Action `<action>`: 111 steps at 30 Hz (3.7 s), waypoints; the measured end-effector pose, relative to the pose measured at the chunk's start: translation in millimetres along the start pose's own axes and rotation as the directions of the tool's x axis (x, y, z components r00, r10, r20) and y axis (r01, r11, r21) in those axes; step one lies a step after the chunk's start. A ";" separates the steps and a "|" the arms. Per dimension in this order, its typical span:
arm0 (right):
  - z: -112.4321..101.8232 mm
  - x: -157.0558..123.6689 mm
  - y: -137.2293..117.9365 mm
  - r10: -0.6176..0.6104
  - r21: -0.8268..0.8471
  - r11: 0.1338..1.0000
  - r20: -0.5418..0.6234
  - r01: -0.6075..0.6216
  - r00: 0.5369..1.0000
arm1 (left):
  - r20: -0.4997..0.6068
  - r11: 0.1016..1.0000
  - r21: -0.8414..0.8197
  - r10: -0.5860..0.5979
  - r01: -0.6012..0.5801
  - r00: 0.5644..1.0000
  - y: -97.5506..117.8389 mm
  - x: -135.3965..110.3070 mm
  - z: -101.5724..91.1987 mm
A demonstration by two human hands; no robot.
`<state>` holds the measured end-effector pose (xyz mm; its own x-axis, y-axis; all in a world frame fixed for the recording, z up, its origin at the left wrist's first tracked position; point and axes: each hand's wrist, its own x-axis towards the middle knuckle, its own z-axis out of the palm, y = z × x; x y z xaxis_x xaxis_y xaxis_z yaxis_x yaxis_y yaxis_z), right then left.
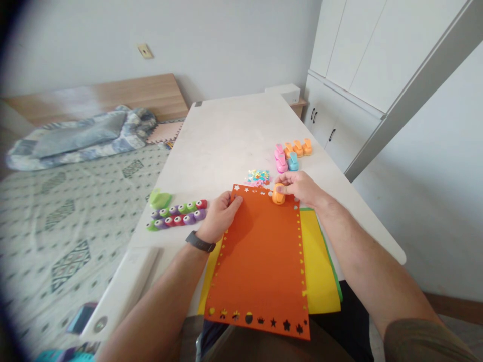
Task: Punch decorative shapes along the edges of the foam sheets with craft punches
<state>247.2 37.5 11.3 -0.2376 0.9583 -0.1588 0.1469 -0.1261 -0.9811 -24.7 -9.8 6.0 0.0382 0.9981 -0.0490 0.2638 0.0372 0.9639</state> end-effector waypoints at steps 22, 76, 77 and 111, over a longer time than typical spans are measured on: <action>-1.9 -4.0 -2.7 -0.058 0.078 0.995 -0.078 0.064 0.995 | 0.007 0.999 0.024 0.032 -0.032 0.999 -5.3 2.6 0.9; 3.8 8.2 6.6 -0.307 0.075 0.929 -0.389 0.362 0.868 | 0.155 0.980 0.144 0.112 -0.134 0.981 -1.1 -4.4 -0.8; 4.2 7.7 6.3 -0.306 0.078 0.929 -0.386 0.362 0.870 | 0.185 0.980 0.142 0.113 -0.140 0.976 1.0 -5.7 -1.5; 25.4 0.5 -3.9 -0.011 0.246 0.969 0.120 -0.019 0.993 | 0.623 0.982 0.066 0.097 -0.175 0.776 11.9 -18.8 -2.9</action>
<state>222.1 32.0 12.3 -0.3526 0.9220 -0.1601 -0.0889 -0.2034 -0.9751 -25.1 -28.0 19.2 0.6558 0.7471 -0.1082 0.3160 -0.1415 0.9382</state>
